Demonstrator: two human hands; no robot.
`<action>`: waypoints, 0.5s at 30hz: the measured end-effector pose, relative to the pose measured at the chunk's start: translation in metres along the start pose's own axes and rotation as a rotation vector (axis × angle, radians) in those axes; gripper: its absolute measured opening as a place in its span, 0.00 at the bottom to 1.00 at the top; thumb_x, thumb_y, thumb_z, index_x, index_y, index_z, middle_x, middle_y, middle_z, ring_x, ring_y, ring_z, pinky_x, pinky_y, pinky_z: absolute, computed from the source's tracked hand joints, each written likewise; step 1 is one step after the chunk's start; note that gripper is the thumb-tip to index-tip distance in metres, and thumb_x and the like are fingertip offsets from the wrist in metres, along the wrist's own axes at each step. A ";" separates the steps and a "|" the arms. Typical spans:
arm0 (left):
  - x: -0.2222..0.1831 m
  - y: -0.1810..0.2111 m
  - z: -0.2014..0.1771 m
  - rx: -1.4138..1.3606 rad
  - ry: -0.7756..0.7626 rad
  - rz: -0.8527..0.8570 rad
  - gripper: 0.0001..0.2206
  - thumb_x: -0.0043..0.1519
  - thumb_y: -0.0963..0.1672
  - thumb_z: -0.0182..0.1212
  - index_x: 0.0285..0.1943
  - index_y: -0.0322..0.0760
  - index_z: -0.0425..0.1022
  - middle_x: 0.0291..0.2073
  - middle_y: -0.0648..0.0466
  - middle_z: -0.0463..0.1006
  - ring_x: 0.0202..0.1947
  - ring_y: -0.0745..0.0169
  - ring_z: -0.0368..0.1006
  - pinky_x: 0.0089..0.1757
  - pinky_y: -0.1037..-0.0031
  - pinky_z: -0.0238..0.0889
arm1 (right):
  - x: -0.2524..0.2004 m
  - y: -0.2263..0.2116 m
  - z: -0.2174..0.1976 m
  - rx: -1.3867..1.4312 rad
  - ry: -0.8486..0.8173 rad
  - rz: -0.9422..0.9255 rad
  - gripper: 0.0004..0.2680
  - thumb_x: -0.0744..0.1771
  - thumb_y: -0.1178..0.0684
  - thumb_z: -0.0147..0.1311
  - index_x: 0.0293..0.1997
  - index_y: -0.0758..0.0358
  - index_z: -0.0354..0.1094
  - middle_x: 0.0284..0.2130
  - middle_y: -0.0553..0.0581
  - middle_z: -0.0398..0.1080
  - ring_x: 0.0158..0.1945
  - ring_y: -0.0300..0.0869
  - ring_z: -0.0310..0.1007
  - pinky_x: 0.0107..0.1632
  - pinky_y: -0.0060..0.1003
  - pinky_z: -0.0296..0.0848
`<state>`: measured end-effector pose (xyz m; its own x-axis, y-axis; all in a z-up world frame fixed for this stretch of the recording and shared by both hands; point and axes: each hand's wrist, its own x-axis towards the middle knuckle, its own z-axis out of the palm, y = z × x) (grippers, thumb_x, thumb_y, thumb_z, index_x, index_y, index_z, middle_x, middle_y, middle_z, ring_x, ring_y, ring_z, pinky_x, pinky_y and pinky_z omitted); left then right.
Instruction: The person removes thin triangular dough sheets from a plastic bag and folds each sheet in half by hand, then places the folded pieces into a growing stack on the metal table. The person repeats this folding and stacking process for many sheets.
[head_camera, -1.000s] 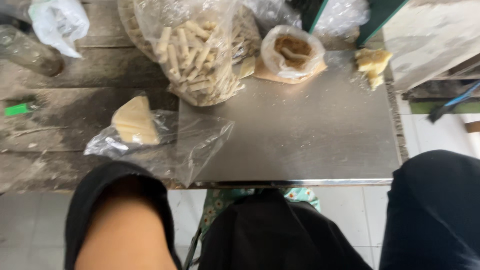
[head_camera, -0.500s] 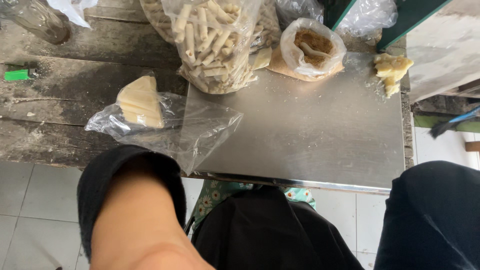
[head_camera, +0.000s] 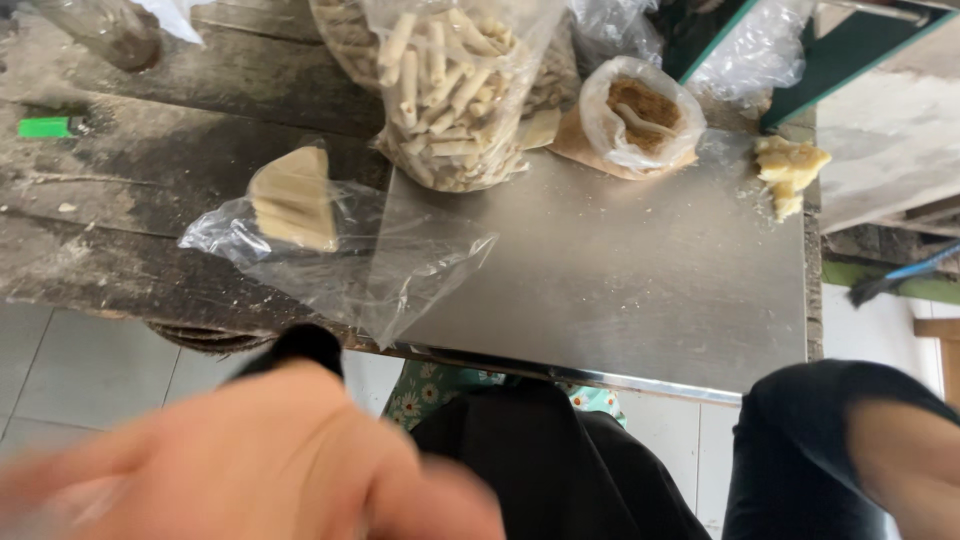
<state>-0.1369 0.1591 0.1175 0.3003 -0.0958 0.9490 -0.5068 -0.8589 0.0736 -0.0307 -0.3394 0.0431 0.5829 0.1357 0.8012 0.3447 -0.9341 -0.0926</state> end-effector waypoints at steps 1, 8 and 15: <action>-0.011 0.001 0.011 0.037 0.018 -0.049 0.31 0.62 0.59 0.70 0.67 0.42 0.71 0.54 0.52 0.67 0.56 0.55 0.61 0.54 0.62 0.58 | 0.008 -0.017 0.001 0.099 0.006 -0.124 0.07 0.65 0.58 0.56 0.46 0.60 0.70 0.42 0.57 0.72 0.48 0.48 0.73 0.58 0.55 0.68; -0.098 -0.012 0.058 0.313 -0.538 -0.597 0.22 0.54 0.51 0.72 0.53 0.37 0.80 0.42 0.54 0.77 0.43 0.55 0.73 0.43 0.64 0.64 | 0.025 -0.213 0.086 0.834 -0.366 -0.753 0.11 0.66 0.62 0.60 0.54 0.65 0.71 0.48 0.59 0.75 0.51 0.49 0.76 0.56 0.43 0.75; -0.111 -0.018 0.047 0.248 -0.240 -0.579 0.05 0.63 0.43 0.67 0.44 0.38 0.81 0.35 0.55 0.80 0.35 0.59 0.76 0.36 0.70 0.69 | 0.005 -0.328 0.170 0.987 -0.862 -0.634 0.17 0.66 0.59 0.51 0.63 0.67 0.66 0.58 0.65 0.71 0.59 0.56 0.73 0.61 0.45 0.73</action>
<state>-0.1228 0.1618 -0.0039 0.6531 0.3305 0.6813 -0.0179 -0.8927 0.4502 -0.0155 0.0237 -0.0231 0.2730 0.9150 0.2972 0.8552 -0.0894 -0.5105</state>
